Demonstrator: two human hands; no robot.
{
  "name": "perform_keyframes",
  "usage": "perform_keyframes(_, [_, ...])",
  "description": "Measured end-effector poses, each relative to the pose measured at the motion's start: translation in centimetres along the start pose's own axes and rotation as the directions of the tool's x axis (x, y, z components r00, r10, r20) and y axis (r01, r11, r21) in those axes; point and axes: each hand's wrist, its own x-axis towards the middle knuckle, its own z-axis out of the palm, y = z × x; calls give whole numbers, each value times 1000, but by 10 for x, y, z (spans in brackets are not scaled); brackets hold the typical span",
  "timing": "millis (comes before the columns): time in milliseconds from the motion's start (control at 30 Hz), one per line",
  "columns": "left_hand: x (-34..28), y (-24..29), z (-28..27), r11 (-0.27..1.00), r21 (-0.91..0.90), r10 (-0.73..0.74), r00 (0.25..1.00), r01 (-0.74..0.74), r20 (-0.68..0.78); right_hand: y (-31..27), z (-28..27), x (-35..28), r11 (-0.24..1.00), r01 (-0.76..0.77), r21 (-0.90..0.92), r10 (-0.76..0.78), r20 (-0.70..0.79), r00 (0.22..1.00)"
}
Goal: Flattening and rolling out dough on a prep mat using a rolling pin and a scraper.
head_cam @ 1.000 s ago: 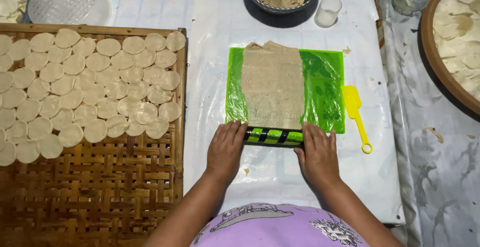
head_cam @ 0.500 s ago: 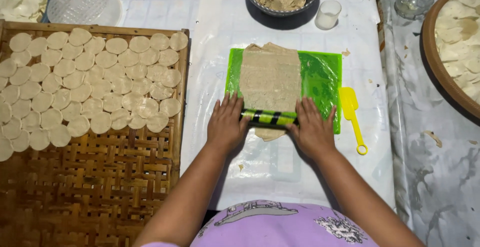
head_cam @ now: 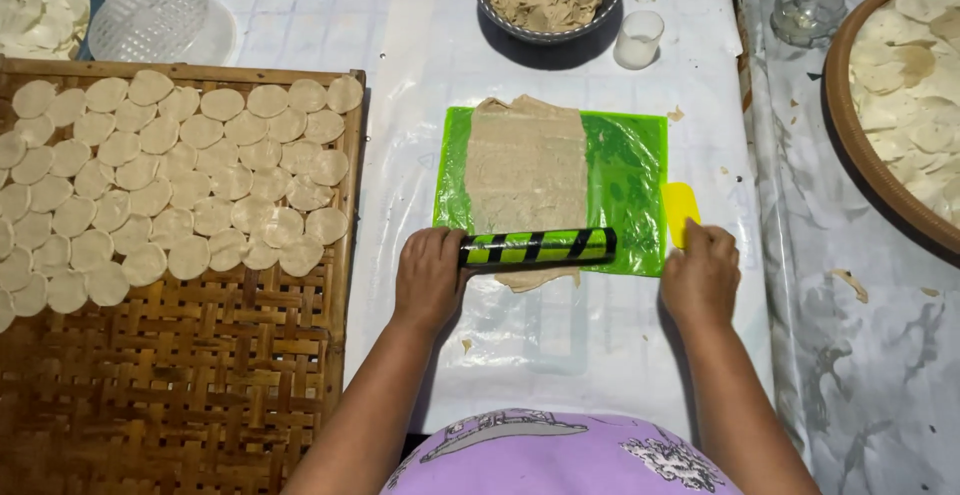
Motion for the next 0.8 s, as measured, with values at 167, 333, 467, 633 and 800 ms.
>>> perform_keyframes(167, [-8, -6, -9, 949, -131, -290, 957, 288, 2, 3, -41, 7, 983, -117, -139, 159, 343, 926])
perform_keyframes(333, [-1, -14, -26, 712, -356, -613, 783, 605, 106, -16, -57, 9, 984, -22, -177, 90, 385, 918])
perform_keyframes(467, [-8, -12, -31, 643, -462, -670, 741, 611, 48, -53, -68, 4, 999, 35, -31, -22, 349, 937])
perform_keyframes(633, [-17, -3, -29, 737, -476, -578, 812, 480, -78, -140, -80, -11, 911, 405, 79, -402, 392, 828])
perform_keyframes(800, [-21, -7, -18, 744, -477, -585, 800, 467, -129, -174, -48, -11, 775, 632, 28, -594, 374, 712])
